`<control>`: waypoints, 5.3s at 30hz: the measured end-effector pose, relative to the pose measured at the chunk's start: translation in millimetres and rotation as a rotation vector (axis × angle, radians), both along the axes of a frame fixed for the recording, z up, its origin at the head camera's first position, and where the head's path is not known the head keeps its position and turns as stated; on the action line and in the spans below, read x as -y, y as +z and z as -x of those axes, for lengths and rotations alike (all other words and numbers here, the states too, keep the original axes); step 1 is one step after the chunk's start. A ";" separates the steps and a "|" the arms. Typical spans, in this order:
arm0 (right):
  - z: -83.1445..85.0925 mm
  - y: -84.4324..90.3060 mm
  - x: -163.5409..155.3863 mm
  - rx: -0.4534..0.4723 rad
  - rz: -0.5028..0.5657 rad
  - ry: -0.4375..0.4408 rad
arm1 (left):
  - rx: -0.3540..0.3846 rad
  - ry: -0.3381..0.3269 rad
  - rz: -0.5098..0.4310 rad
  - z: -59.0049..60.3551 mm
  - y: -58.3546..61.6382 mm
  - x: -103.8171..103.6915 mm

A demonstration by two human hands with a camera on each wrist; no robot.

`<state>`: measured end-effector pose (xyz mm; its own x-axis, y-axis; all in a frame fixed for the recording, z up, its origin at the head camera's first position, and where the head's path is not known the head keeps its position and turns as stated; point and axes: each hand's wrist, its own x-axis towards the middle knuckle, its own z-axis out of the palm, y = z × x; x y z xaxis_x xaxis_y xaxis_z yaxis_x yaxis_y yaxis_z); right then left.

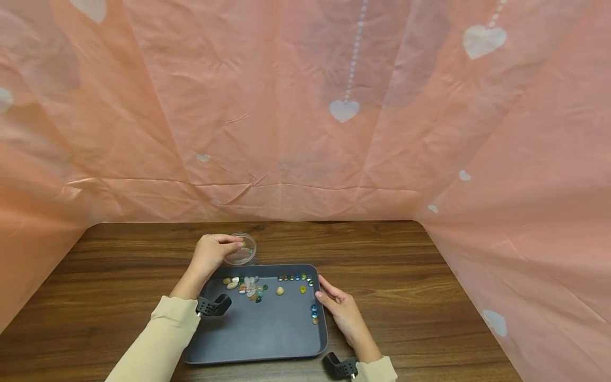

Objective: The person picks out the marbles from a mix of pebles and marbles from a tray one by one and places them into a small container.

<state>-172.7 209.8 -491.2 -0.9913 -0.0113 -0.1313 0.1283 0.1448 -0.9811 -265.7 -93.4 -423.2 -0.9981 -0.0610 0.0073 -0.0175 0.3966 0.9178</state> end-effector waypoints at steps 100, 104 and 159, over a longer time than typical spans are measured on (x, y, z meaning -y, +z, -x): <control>-0.8 2.1 -3.8 -0.002 -0.002 -0.001 | 0.072 -0.599 0.008 -39.0 -57.2 -126.0; -0.6 0.4 -2.8 0.004 0.005 -0.002 | 0.165 -0.566 -0.176 -34.0 -52.0 -113.7; -1.5 1.6 -1.8 0.002 0.014 -0.016 | -0.060 -0.119 0.065 -58.4 4.3 -33.7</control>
<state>-171.2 211.6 -489.6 -0.9910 0.0024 -0.1337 0.1329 0.1285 -0.9828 -207.3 -59.7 -419.0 -0.9959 0.0604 0.0669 0.0870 0.4516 0.8880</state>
